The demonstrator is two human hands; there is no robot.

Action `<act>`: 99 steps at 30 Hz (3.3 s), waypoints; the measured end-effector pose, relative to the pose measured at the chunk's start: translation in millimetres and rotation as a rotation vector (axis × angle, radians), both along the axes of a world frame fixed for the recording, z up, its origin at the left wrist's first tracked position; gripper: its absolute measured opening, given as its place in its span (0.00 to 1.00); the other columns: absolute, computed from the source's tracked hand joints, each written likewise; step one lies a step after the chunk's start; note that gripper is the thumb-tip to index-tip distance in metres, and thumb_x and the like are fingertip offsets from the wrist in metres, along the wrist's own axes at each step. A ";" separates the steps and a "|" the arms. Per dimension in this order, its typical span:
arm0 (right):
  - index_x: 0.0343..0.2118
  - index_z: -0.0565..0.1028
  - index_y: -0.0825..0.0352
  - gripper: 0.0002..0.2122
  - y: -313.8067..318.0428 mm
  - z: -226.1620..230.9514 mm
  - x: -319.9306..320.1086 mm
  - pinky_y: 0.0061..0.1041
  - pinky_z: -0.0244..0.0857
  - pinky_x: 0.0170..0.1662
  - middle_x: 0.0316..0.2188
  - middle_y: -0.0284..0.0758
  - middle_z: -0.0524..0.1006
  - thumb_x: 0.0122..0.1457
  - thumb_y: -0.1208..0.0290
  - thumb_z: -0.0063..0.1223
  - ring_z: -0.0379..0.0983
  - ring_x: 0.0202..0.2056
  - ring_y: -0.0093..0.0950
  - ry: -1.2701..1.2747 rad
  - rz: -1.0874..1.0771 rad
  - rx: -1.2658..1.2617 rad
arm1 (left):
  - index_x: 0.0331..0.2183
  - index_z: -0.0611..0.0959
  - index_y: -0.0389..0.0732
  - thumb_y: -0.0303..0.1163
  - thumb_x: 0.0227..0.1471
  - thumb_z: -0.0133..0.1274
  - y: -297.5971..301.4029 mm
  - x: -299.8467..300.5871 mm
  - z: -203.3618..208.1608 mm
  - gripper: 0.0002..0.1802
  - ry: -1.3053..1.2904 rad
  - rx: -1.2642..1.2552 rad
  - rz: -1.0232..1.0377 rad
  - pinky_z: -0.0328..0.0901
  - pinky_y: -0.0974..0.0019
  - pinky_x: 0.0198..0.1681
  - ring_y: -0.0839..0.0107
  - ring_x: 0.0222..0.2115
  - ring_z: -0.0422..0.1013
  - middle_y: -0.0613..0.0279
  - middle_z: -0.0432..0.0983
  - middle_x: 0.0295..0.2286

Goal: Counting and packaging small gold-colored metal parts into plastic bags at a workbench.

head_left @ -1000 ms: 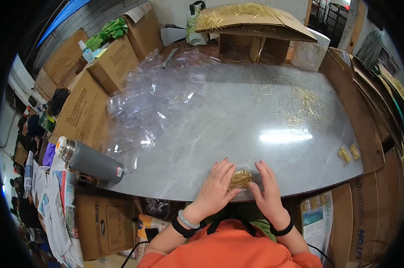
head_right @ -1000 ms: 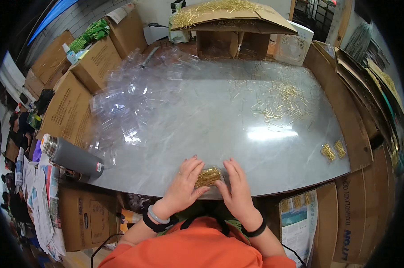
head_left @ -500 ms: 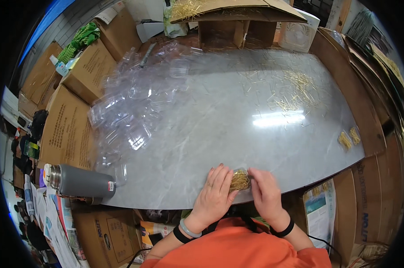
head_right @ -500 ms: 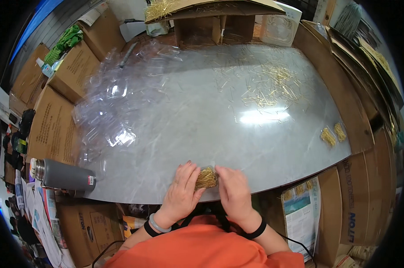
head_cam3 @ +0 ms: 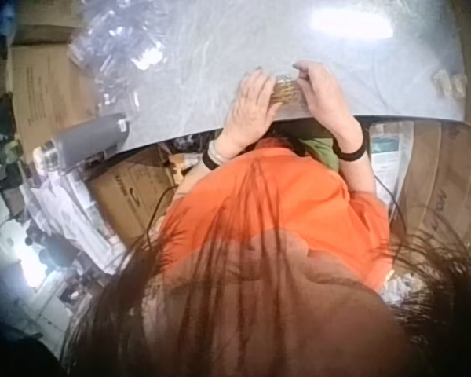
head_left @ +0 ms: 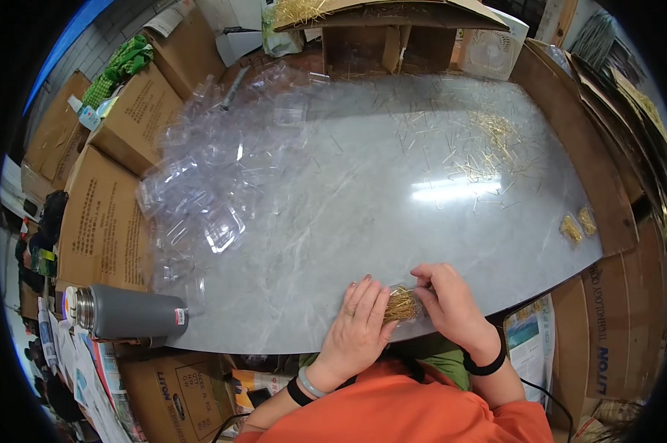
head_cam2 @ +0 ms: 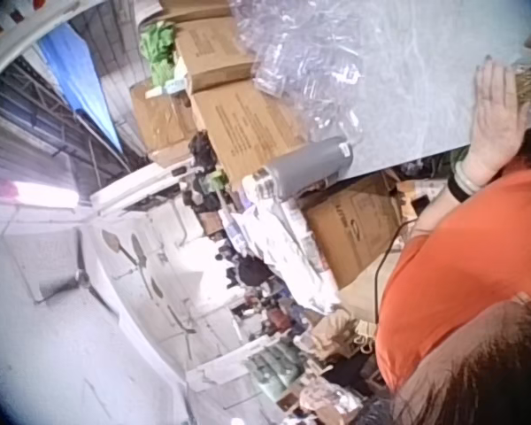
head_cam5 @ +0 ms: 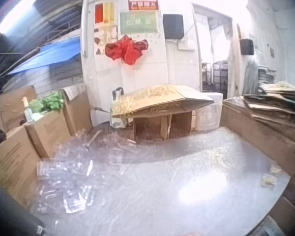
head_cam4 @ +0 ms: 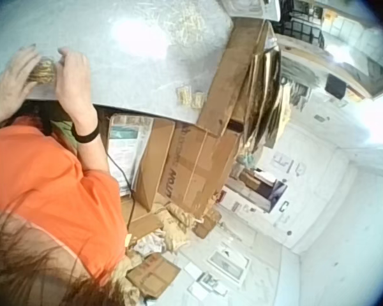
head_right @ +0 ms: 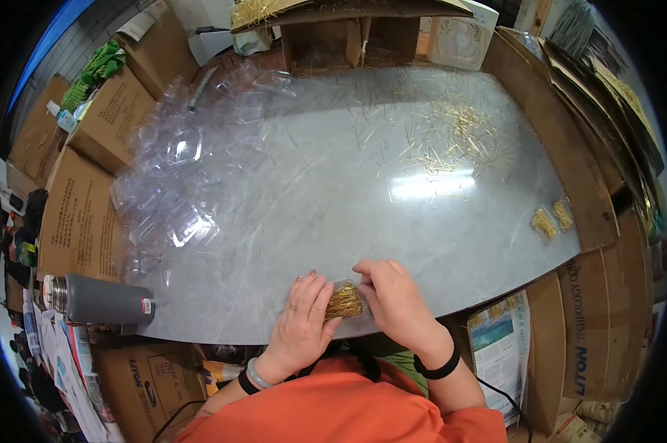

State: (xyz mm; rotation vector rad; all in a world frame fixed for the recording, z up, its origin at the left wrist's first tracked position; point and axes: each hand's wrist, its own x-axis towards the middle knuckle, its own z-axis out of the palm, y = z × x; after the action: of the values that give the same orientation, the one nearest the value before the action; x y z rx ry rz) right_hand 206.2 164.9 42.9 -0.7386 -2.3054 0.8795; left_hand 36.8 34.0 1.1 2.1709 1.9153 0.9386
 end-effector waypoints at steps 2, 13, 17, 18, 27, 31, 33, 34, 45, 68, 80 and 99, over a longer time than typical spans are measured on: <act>0.44 0.74 0.68 0.14 -4.4 -3.9 -5.8 0.38 0.67 0.41 0.33 0.40 0.75 0.55 0.84 0.59 0.72 0.36 0.42 0.048 -0.043 -0.033 | 0.60 0.68 0.30 0.30 0.54 0.61 1.0 0.5 1.0 0.35 -0.012 -0.006 -0.003 0.57 0.40 0.66 0.42 0.62 0.60 0.43 0.61 0.59; 0.43 0.76 0.67 0.11 -6.6 -4.5 -7.4 0.36 0.70 0.40 0.31 0.39 0.77 0.58 0.83 0.59 0.74 0.35 0.40 0.069 -0.049 -0.018 | 0.60 0.67 0.30 0.29 0.55 0.61 2.0 0.5 1.3 0.35 -0.008 0.012 -0.006 0.57 0.40 0.65 0.41 0.61 0.60 0.43 0.61 0.58; 0.45 0.76 0.67 0.12 -23.5 -23.1 1.5 0.35 0.70 0.40 0.33 0.39 0.77 0.58 0.84 0.58 0.74 0.35 0.40 0.200 -0.249 -0.079 | 0.59 0.68 0.30 0.30 0.55 0.61 1.9 0.4 3.6 0.34 -0.005 0.007 0.002 0.60 0.42 0.64 0.39 0.60 0.61 0.42 0.59 0.58; 0.45 0.76 0.67 0.12 -27.0 -25.6 5.1 0.35 0.70 0.40 0.35 0.40 0.77 0.58 0.84 0.58 0.74 0.35 0.41 0.212 -0.299 -0.084 | 0.59 0.69 0.30 0.30 0.55 0.61 2.3 1.2 3.8 0.33 -0.004 0.008 0.011 0.60 0.43 0.64 0.39 0.60 0.60 0.42 0.59 0.58; 0.49 0.74 0.68 0.15 -35.7 -28.5 -10.6 0.38 0.67 0.46 0.41 0.41 0.76 0.58 0.84 0.56 0.72 0.43 0.42 0.156 -0.293 0.065 | 0.59 0.69 0.31 0.32 0.55 0.62 -2.5 3.0 -1.7 0.34 0.040 0.002 0.050 0.66 0.47 0.58 0.40 0.59 0.61 0.45 0.62 0.53; 0.48 0.75 0.67 0.15 -39.4 -26.3 -10.2 0.38 0.65 0.47 0.39 0.39 0.78 0.57 0.83 0.57 0.73 0.43 0.42 0.133 -0.217 0.218 | 0.59 0.69 0.31 0.34 0.56 0.63 -2.4 2.9 -3.6 0.34 -0.035 0.067 0.067 0.66 0.48 0.58 0.41 0.57 0.63 0.46 0.63 0.51; 0.47 0.76 0.67 0.14 -41.9 -27.6 -12.5 0.38 0.65 0.46 0.38 0.37 0.79 0.57 0.82 0.58 0.73 0.42 0.40 0.155 -0.253 0.205 | 0.59 0.69 0.31 0.35 0.56 0.63 -2.5 2.5 -4.3 0.34 -0.059 0.094 0.063 0.66 0.48 0.58 0.41 0.57 0.64 0.46 0.64 0.51; 0.46 0.77 0.66 0.14 -42.6 -27.9 -13.7 0.37 0.65 0.46 0.37 0.37 0.79 0.57 0.82 0.58 0.74 0.42 0.40 0.167 -0.271 0.200 | 0.58 0.69 0.31 0.36 0.56 0.63 -2.3 2.0 -3.7 0.34 -0.057 0.100 0.056 0.66 0.48 0.58 0.41 0.57 0.64 0.46 0.64 0.51; 0.47 0.79 0.66 0.15 -40.1 -24.5 -5.2 0.39 0.64 0.50 0.36 0.35 0.81 0.56 0.80 0.60 0.75 0.45 0.38 0.076 -0.291 0.303 | 0.54 0.74 0.30 0.35 0.53 0.65 -3.1 2.0 -2.8 0.31 0.003 0.084 0.048 0.67 0.48 0.57 0.42 0.56 0.65 0.45 0.65 0.51; 0.46 0.79 0.63 0.18 -58.6 -43.8 -20.2 0.49 0.61 0.59 0.54 0.42 0.73 0.51 0.71 0.67 0.68 0.56 0.48 0.011 -0.174 0.377 | 0.61 0.68 0.26 0.35 0.46 0.67 -25.6 -3.5 -8.3 0.45 0.069 0.119 0.056 0.62 0.42 0.63 0.37 0.61 0.64 0.35 0.64 0.60; 0.56 0.77 0.61 0.29 -67.4 -30.2 -18.0 0.53 0.60 0.63 0.63 0.46 0.68 0.50 0.60 0.70 0.59 0.64 0.59 -0.173 -0.085 0.376 | 0.68 0.47 0.26 0.33 0.45 0.66 -27.0 -12.6 -0.2 0.60 -0.206 0.059 -0.114 0.56 0.41 0.66 0.36 0.61 0.62 0.31 0.56 0.64; 0.68 0.62 0.64 0.32 99.8 -50.0 203.6 0.63 0.42 0.68 0.71 0.45 0.57 0.67 0.48 0.46 0.49 0.71 0.50 -0.737 -1.026 0.385 | 0.65 0.60 0.28 0.30 0.48 0.64 -28.0 -2.5 -10.9 0.47 -0.068 0.001 0.061 0.60 0.43 0.63 0.39 0.57 0.66 0.38 0.69 0.57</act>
State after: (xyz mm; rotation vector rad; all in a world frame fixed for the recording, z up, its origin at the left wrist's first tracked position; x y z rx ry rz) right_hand 409.8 264.7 -7.2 -2.0004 -2.0373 -0.3532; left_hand 34.3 6.0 -9.8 2.0638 1.9608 1.0100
